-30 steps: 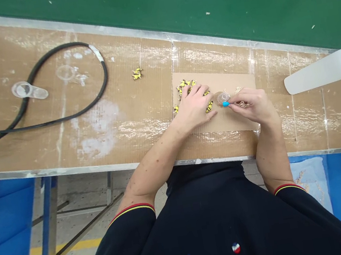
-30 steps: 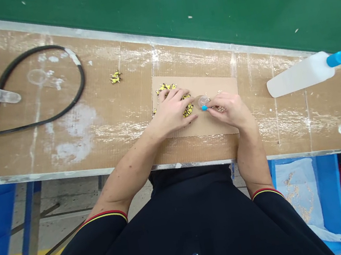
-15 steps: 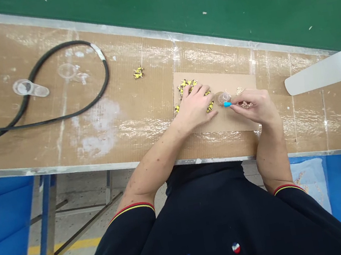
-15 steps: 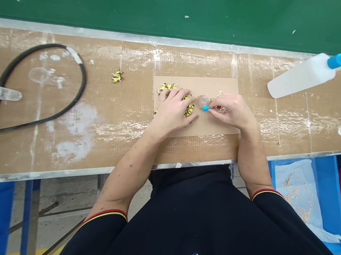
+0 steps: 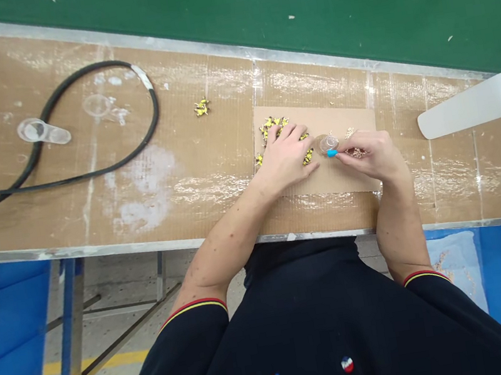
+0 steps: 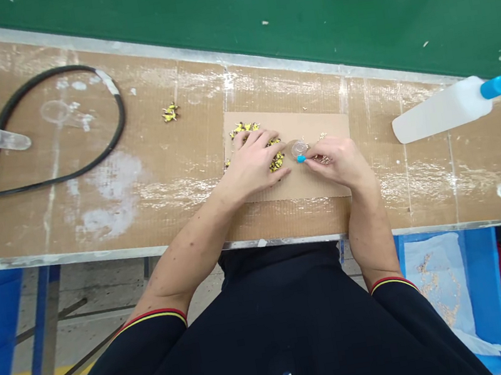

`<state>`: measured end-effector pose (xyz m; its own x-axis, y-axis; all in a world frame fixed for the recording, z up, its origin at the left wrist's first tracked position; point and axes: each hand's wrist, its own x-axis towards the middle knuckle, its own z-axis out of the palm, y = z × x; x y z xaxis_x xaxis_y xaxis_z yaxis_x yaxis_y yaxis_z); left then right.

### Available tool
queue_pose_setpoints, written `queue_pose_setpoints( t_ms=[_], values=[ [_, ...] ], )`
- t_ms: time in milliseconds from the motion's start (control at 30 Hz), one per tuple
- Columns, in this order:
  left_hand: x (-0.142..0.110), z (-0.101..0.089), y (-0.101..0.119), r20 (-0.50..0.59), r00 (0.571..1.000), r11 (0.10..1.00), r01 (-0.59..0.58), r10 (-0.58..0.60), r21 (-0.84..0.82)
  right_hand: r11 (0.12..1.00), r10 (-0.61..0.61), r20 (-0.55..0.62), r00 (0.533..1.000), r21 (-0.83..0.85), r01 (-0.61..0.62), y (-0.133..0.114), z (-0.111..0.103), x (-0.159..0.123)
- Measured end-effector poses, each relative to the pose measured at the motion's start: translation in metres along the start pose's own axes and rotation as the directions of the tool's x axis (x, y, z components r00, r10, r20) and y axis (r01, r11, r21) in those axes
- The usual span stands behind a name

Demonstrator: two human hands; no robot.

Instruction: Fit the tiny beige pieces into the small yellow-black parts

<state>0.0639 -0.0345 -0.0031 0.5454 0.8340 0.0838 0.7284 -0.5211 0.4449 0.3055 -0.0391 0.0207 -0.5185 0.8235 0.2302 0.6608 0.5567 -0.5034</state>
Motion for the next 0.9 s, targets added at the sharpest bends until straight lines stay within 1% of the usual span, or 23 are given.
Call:
queue_pose_setpoints(
  t_ms=[100,233,300,433,533,600,633,700,733,767,800,833,900],
  values=[
    [0.0,-0.001,0.001,0.007,1.0,1.0,0.011,-0.011,-0.002,1.0,0.019,0.019,1.0,0.002,-0.019,-0.002,-0.001,0.001],
    [0.0,-0.001,0.001,0.019,1.0,1.0,0.015,-0.015,0.001,0.999,0.02,0.052,0.998,0.047,-0.022,-0.004,-0.006,-0.001],
    [0.0,-0.001,0.001,0.016,1.0,1.0,0.01,-0.01,0.001,0.997,0.014,0.042,0.999,0.075,-0.017,-0.004,-0.011,-0.002],
    [0.0,-0.002,0.0,0.017,1.0,1.0,0.01,-0.01,0.013,0.991,0.032,-0.087,0.996,0.13,-0.02,-0.001,-0.019,-0.008],
    [0.001,-0.003,0.0,0.047,0.999,1.0,0.016,-0.017,0.02,0.978,0.107,-0.211,0.972,0.196,-0.065,0.007,-0.022,-0.014],
    [0.002,-0.004,-0.001,0.062,0.998,1.0,0.017,-0.019,0.02,0.964,0.165,-0.332,0.929,0.253,-0.081,0.015,-0.022,-0.017],
    [0.002,-0.004,-0.002,0.069,0.997,1.0,0.018,-0.02,0.021,0.957,0.192,-0.408,0.893,0.278,-0.078,0.021,-0.021,-0.018],
    [0.002,-0.006,-0.003,0.083,0.996,0.999,0.023,-0.025,0.023,0.947,0.263,-0.56,0.786,0.307,-0.098,0.035,-0.02,-0.018],
    [0.002,-0.006,-0.003,0.091,0.995,0.999,0.024,-0.026,0.024,0.94,0.308,-0.614,0.726,0.315,-0.132,0.043,-0.02,-0.016],
    [0.001,-0.007,-0.004,0.096,0.995,0.999,0.023,-0.025,0.023,0.928,0.357,-0.63,0.689,0.322,-0.187,0.051,-0.021,-0.013],
    [0.001,-0.007,-0.005,0.1,0.995,1.0,0.017,-0.02,0.022,0.918,0.392,-0.636,0.665,0.319,-0.236,0.058,-0.022,-0.01],
    [0.001,-0.007,-0.006,0.095,0.995,1.0,0.01,-0.012,0.022,0.91,0.414,-0.633,0.655,0.311,-0.275,0.066,-0.024,-0.006],
    [0.0,-0.007,-0.008,0.079,0.997,1.0,-0.014,0.012,0.026,0.896,0.443,-0.609,0.658,0.302,-0.325,0.08,-0.026,0.004]
  ],
)
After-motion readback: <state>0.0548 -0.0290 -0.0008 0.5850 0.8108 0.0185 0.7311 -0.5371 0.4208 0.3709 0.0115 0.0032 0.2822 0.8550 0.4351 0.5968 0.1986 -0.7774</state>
